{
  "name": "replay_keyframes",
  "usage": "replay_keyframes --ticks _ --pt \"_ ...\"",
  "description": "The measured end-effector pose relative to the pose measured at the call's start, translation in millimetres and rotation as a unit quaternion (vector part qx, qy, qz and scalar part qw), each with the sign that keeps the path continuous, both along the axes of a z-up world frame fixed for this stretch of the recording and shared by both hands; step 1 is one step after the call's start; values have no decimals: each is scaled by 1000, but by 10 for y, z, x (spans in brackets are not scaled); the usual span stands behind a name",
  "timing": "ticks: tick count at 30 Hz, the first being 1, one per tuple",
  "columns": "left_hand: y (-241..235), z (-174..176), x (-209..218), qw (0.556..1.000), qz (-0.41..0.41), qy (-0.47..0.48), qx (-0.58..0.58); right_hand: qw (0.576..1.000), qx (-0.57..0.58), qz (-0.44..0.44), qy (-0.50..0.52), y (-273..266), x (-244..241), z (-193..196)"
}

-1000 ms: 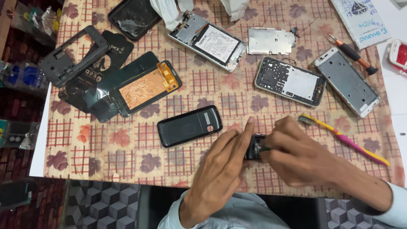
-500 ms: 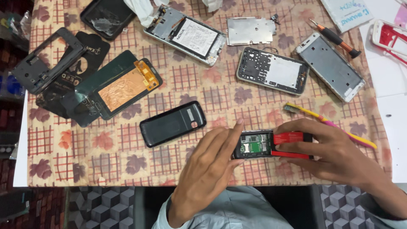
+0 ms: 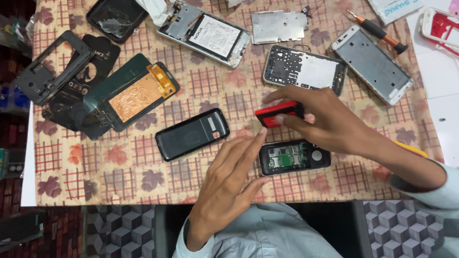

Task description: The person disassembles a black mobile phone, removes the back cover and battery, and cleans the internal components with a toothbrush. They then reassemble the phone by placing the battery and back cover back into position.

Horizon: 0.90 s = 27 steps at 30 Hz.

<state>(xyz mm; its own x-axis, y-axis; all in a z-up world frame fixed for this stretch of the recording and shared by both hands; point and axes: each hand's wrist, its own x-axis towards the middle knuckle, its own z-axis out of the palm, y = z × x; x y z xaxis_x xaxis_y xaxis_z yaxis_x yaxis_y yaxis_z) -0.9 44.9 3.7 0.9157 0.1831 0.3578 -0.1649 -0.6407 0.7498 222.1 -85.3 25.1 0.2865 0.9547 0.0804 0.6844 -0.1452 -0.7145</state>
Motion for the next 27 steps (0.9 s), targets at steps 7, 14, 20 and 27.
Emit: replay_keyframes --ticks 7,14,20,27 --pt "24 18 -27 1000 -5 5 -12 997 52 -14 -58 360 -58 -1" --pt "50 -28 -44 999 -20 7 -30 977 74 -21 -200 311 -134 -101" --pt "85 -37 -63 999 -34 10 -40 977 42 -36 -208 298 -170 -143" --pt "83 -81 -71 999 -20 2 -49 967 35 -26 -250 254 -181 -195"
